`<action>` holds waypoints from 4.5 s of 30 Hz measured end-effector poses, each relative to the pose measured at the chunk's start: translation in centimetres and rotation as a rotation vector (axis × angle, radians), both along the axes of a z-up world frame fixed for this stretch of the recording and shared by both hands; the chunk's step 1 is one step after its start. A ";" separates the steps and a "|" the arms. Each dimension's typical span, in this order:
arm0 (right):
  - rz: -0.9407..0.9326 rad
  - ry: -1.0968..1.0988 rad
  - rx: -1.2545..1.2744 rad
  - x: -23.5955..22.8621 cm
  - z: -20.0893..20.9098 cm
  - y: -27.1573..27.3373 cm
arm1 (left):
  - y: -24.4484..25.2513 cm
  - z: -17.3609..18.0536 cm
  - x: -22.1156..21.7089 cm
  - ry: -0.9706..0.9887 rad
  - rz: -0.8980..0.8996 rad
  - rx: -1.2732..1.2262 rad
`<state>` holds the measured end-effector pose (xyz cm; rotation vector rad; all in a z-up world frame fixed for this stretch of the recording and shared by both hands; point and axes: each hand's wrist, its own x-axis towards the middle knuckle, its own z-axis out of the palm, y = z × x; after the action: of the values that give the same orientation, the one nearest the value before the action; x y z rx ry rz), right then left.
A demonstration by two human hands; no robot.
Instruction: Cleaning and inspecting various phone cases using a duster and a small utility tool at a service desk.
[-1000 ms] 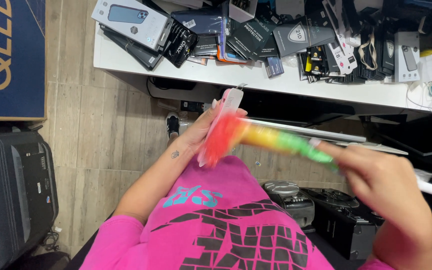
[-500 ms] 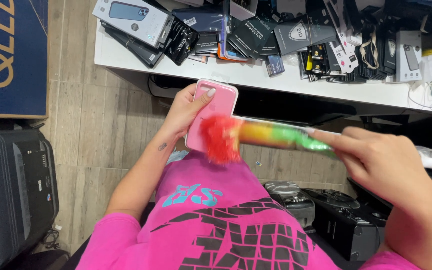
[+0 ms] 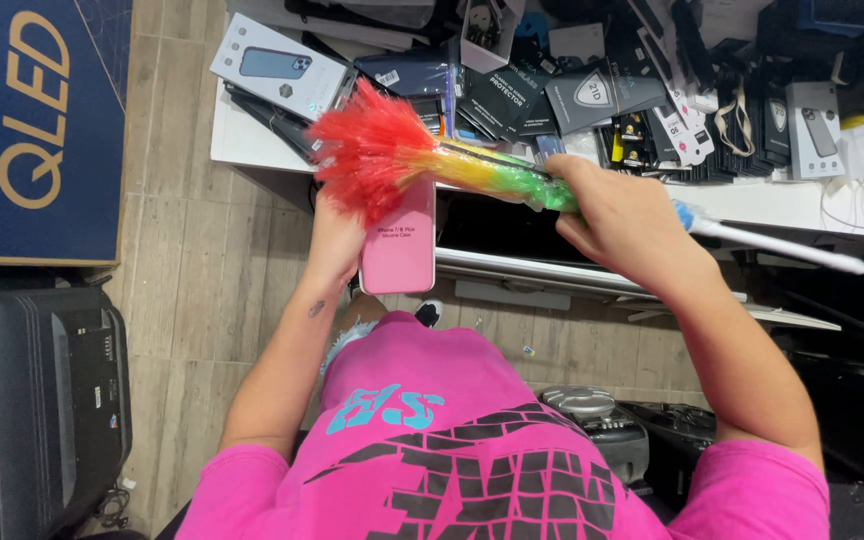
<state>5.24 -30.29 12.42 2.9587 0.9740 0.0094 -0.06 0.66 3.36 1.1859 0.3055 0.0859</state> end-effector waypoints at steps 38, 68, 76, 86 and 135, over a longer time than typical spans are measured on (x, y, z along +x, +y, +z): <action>-0.069 0.211 -0.212 -2.7 10.1 1.2 | -2.3 -13.1 0.1 -0.441 -0.060 0.913; -0.408 0.318 0.436 16.1 -6.7 3.0 | 10.0 -2.4 9.8 -0.128 -0.192 0.148; -0.301 -0.056 0.091 23.9 -20.1 -2.3 | 11.8 -1.2 10.5 -0.189 -0.179 0.119; -0.221 -0.409 0.001 29.5 -28.4 -4.0 | 11.7 -0.8 10.5 -0.171 -0.124 -0.093; 0.237 0.283 0.566 27.0 -0.1 27.6 | 16.0 0.9 5.7 0.170 -0.364 -0.153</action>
<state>32.29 -2.72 12.29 3.3805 1.5914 -0.1584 5.62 16.68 4.28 1.0813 0.2363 -0.3522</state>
